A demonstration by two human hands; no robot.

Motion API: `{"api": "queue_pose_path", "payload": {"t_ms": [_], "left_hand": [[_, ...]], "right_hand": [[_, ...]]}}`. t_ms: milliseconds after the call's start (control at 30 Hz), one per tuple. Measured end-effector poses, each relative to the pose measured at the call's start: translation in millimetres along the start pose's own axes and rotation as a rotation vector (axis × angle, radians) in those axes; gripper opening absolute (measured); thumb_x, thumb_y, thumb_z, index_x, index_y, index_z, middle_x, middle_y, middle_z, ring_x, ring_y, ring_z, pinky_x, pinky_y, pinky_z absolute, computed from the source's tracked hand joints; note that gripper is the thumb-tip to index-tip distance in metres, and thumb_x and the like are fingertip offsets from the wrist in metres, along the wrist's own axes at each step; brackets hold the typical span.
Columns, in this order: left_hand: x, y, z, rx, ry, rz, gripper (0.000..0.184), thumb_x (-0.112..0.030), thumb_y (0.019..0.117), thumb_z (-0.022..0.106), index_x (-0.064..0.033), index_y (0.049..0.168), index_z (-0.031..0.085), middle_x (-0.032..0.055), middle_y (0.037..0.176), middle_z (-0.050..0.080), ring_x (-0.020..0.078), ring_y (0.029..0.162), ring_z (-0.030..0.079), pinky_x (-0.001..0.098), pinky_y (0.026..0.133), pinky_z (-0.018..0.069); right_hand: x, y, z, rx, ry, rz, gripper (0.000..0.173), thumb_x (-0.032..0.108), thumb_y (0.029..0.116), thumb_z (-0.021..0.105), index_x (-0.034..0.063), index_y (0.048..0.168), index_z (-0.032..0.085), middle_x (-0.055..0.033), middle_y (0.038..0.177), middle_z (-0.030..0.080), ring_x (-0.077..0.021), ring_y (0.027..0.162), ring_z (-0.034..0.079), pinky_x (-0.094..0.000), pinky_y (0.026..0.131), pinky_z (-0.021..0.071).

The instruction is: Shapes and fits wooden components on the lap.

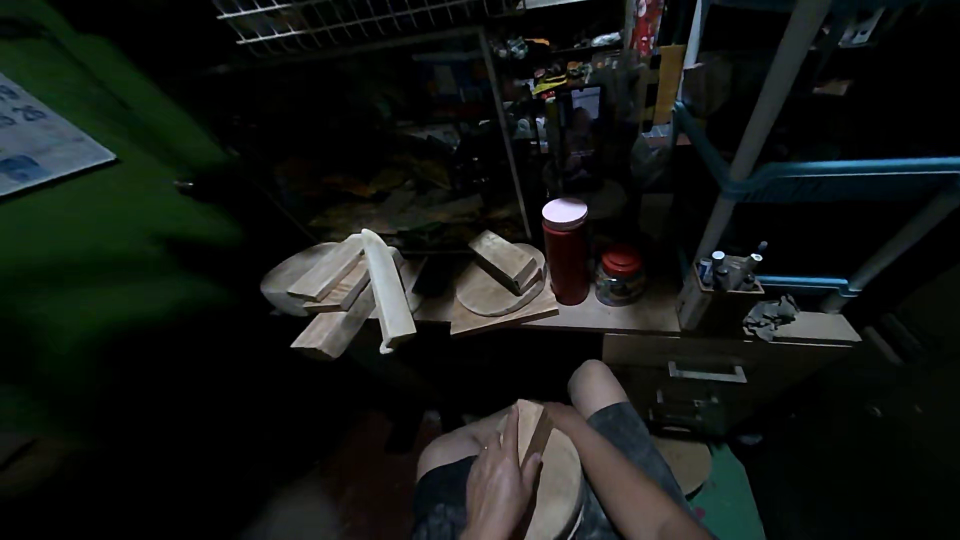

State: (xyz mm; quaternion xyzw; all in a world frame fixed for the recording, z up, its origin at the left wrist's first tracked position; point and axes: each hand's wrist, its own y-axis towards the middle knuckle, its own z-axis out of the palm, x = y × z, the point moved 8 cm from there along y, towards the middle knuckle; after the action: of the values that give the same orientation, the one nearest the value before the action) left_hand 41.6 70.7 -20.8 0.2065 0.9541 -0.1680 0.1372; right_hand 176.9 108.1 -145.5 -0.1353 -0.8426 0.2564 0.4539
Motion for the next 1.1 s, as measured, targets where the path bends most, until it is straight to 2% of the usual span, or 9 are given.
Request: {"api": "queue_pose_path", "payload": {"t_ms": [133,333,400,500,567,633,733,900,1100], "left_hand": [[-9.1,24.4,-1.5,-0.017,0.023,-0.005,0.085,-0.042,0.0964,0.067,-0.0222,0.165,0.022,0.0227,0.14,0.056,0.0397,0.122,0.061,0.0533,0.101,0.0508],[-13.5,22.3,-0.8,0.004,0.096,-0.015,0.087,-0.044,0.0978,0.066,-0.0194,0.166,0.018,0.0255,0.14,0.055,0.0406,0.122,0.061,0.052,0.102,0.0505],[-15.1,11.5,1.4,-0.011,0.108,-0.004,0.088,-0.042,0.0974,0.067,-0.0167,0.166,0.018,0.0278,0.14,0.054,0.0428,0.123,0.06,0.0526,0.102,0.0504],[-13.8,-8.4,2.3,-0.005,0.087,0.009,0.087,-0.039,0.0972,0.068,-0.0131,0.165,0.02,0.0312,0.144,0.051,0.0464,0.121,0.06,0.056,0.098,0.0517],[-9.3,-20.5,2.5,0.003,0.073,0.012,0.086,-0.038,0.0975,0.068,-0.0117,0.165,0.021,0.0329,0.143,0.051,0.049,0.12,0.06,0.0582,0.097,0.0513],[-3.5,-28.5,2.8,-0.011,0.063,0.036,0.085,-0.039,0.0973,0.068,-0.0106,0.164,0.023,0.0335,0.138,0.054,0.0497,0.117,0.062,0.0588,0.095,0.0521],[2.0,-31.1,3.0,-0.009,0.039,0.041,0.086,-0.04,0.0967,0.068,-0.0102,0.164,0.023,0.0333,0.134,0.057,0.049,0.116,0.062,0.059,0.096,0.052],[0.7,-23.6,0.9,-0.022,0.007,0.045,0.084,-0.039,0.0965,0.068,-0.0118,0.164,0.025,0.0325,0.137,0.055,0.0489,0.118,0.061,0.0595,0.096,0.0514],[2.3,-6.8,0.1,0.039,0.04,-0.013,0.086,-0.044,0.0976,0.065,-0.0199,0.166,0.019,0.0279,0.142,0.054,0.044,0.121,0.061,0.0571,0.099,0.0508]], "right_hand": [[-20.0,21.2,5.9,-0.128,0.076,-0.083,0.046,0.023,0.1082,0.054,-0.0055,0.144,0.054,-0.0259,0.15,0.053,-0.039,0.144,0.047,-0.0549,0.122,0.0319],[-35.8,37.7,12.7,-0.157,0.093,-0.062,0.047,0.025,0.1052,0.059,-0.0014,0.144,0.056,-0.0232,0.149,0.055,-0.0381,0.143,0.048,-0.0562,0.121,0.0326],[-32.1,29.7,11.3,-0.122,0.07,-0.039,0.046,0.021,0.1056,0.058,-0.0005,0.146,0.054,-0.0224,0.151,0.053,-0.037,0.145,0.046,-0.0551,0.122,0.0322],[-4.0,-8.6,-1.9,-0.071,0.046,-0.042,0.044,0.019,0.1113,0.045,-0.0027,0.15,0.049,-0.0252,0.155,0.048,-0.039,0.148,0.042,-0.0545,0.124,0.0289],[1.4,-9.1,-3.6,-0.03,0.017,0.004,0.053,0.037,0.1133,0.038,0.0011,0.151,0.049,-0.0243,0.156,0.048,-0.0397,0.148,0.041,-0.0583,0.123,0.0284],[-0.2,-0.7,-2.2,0.013,-0.034,0.068,0.069,0.058,0.1088,0.036,0.0055,0.152,0.049,-0.023,0.156,0.048,-0.0393,0.148,0.042,-0.0613,0.121,0.0295],[-2.6,3.0,-1.2,0.039,-0.056,0.11,0.077,0.065,0.1056,0.036,0.005,0.153,0.048,-0.0231,0.157,0.047,-0.0389,0.148,0.041,-0.0619,0.121,0.0293],[1.7,0.0,-3.2,0.037,-0.09,0.114,0.072,0.057,0.1095,0.034,-0.0011,0.149,0.051,-0.0256,0.155,0.048,-0.0409,0.147,0.043,-0.0619,0.12,0.0301],[4.1,-5.2,-2.0,0.056,-0.03,0.099,0.051,0.029,0.1139,0.036,-0.0041,0.151,0.045,-0.0256,0.158,0.043,-0.0391,0.15,0.038,-0.058,0.123,0.0274]]}}
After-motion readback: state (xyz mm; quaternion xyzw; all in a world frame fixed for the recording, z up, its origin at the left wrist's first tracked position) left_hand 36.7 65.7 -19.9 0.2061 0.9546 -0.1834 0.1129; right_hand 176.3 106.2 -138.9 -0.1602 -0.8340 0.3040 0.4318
